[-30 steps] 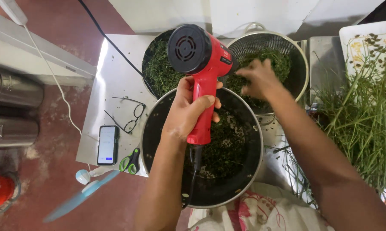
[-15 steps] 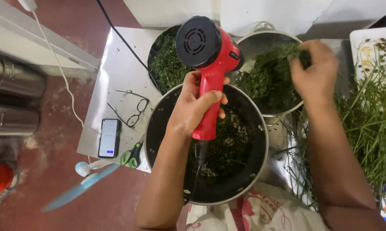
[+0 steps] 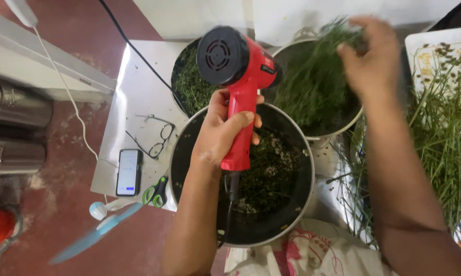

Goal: Drying green leaves in a pot using a heat gun while stirring them by hand

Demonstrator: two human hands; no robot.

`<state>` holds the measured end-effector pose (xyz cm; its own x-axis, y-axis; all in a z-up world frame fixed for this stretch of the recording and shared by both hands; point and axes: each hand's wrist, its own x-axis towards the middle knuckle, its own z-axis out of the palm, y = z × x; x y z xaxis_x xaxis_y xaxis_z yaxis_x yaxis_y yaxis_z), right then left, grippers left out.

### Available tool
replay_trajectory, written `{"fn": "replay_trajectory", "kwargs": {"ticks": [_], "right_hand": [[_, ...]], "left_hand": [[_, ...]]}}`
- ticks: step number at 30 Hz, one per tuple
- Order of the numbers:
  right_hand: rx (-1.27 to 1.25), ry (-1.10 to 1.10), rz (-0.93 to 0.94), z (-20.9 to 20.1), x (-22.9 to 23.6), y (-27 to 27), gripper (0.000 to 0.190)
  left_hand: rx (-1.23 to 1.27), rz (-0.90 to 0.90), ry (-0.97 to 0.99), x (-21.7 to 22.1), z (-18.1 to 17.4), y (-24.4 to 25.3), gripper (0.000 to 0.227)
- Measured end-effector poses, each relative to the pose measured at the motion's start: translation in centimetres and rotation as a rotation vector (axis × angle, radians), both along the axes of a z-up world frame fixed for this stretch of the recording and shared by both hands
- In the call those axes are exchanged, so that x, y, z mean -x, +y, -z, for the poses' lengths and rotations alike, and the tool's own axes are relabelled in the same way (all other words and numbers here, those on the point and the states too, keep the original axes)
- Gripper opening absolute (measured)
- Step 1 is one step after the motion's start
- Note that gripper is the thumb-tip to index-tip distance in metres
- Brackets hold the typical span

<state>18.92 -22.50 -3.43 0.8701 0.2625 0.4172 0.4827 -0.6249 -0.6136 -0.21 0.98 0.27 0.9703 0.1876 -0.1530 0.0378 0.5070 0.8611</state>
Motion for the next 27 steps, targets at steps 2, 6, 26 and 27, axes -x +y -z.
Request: {"fn": "replay_trajectory", "kwargs": {"ticks": [2,6,26,27], "right_hand": [[0.011,0.057,0.036,1.9,0.1,0.5,0.032],[0.258,0.573,0.079,4.0,1.5,2.7,0.049],[-0.162,0.242,-0.105,-1.4,1.8,-0.9,0.036],[-0.244,0.179,-0.161,-1.8,2.2,-1.1,0.039]], "left_hand": [[-0.010,0.004,-0.014,-0.2,0.2,0.2,0.045],[0.002,0.023,-0.017,-0.1,0.7,0.2,0.047],[0.008,0.058,-0.007,0.0,0.4,0.1,0.045],[0.016,0.061,-0.031,0.1,0.7,0.1,0.045]]}}
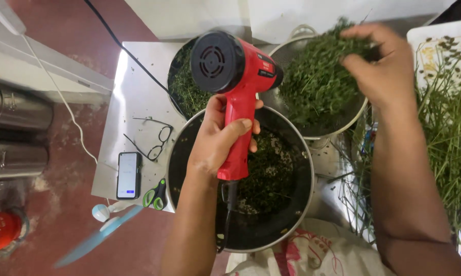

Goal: Drying green leaves in a pot using a heat gun while stirring them by hand

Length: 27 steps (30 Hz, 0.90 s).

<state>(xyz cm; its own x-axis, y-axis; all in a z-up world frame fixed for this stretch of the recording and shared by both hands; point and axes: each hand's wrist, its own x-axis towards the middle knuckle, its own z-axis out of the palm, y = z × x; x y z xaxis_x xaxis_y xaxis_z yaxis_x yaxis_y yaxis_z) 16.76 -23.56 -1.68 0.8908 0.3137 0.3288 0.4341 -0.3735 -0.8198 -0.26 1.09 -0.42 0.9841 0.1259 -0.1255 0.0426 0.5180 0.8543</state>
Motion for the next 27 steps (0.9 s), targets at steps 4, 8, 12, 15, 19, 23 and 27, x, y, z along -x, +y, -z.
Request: {"fn": "replay_trajectory", "kwargs": {"ticks": [4,8,12,15,19,23,27], "right_hand": [[-0.054,-0.052,0.073,0.9,-0.3,0.0,0.035],[-0.082,-0.138,0.047,2.2,-1.5,0.8,0.031],[0.029,0.127,0.051,2.2,-1.3,1.7,0.044],[0.329,0.433,0.237,1.5,-1.2,3.1,0.035],[0.597,0.645,0.192,4.7,-0.9,4.9,0.069],[0.678,0.581,0.042,16.1,-2.7,2.3,0.086],[0.535,0.161,-0.003,14.2,-3.2,0.2,0.048]], "left_hand": [[-0.004,-0.009,-0.005,0.0,-0.2,0.0,0.046],[0.018,0.001,-0.001,0.0,-0.1,0.0,0.046],[0.011,0.004,-0.007,0.1,-0.1,0.0,0.046],[-0.017,0.000,0.027,0.1,-0.3,-0.1,0.046],[-0.014,0.021,0.016,0.1,-0.5,-0.2,0.046],[0.037,0.024,-0.032,-0.1,0.7,-0.1,0.051],[0.050,-0.014,-0.083,-0.1,1.1,-0.1,0.055]]}}
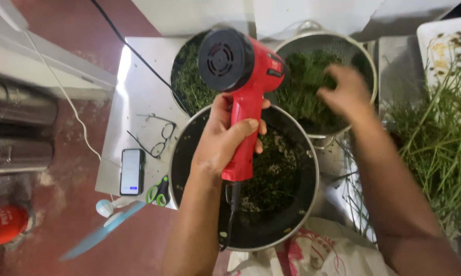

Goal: Drying green leaves in a pot using a heat gun while stirring them by hand

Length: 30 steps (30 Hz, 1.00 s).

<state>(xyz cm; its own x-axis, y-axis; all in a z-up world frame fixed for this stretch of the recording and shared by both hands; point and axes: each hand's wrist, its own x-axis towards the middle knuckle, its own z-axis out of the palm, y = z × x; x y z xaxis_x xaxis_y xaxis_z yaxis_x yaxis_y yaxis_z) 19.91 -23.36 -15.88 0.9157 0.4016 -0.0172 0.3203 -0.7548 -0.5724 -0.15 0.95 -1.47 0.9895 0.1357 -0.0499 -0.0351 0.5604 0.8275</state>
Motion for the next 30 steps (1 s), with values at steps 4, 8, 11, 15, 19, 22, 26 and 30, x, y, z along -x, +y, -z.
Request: {"fn": "replay_trajectory", "kwargs": {"ticks": [4,8,11,15,19,22,26,30], "right_hand": [[-0.085,0.275,0.230,-14.2,3.2,1.9,0.047],[-0.394,0.000,0.068,-14.9,3.2,-0.5,0.047],[-0.524,-0.131,-0.021,-15.0,2.9,-1.6,0.038],[-0.620,-0.326,-0.186,-16.4,3.3,-2.3,0.037],[-0.564,-0.534,-0.246,-16.2,2.4,-1.5,0.040],[-0.545,-0.436,-0.180,-15.8,1.7,-0.4,0.034],[-0.590,-0.405,-0.200,-12.9,-0.4,0.2,0.027],[-0.211,-0.563,-0.039,-7.8,-3.3,-0.4,0.035]], "left_hand": [[-0.071,0.028,0.085,0.3,-1.6,0.1,0.047],[-0.071,0.031,0.082,0.4,-1.6,0.2,0.046],[-0.060,0.037,0.059,0.5,-1.4,0.3,0.048],[-0.074,0.035,0.064,0.5,-1.5,0.4,0.049],[-0.083,0.025,0.109,0.5,-1.6,0.4,0.050],[-0.080,0.022,0.024,0.4,-1.3,0.5,0.050],[-0.088,0.034,0.047,0.7,-1.5,0.5,0.049],[-0.076,0.039,0.051,0.6,-1.6,0.5,0.051]]}}
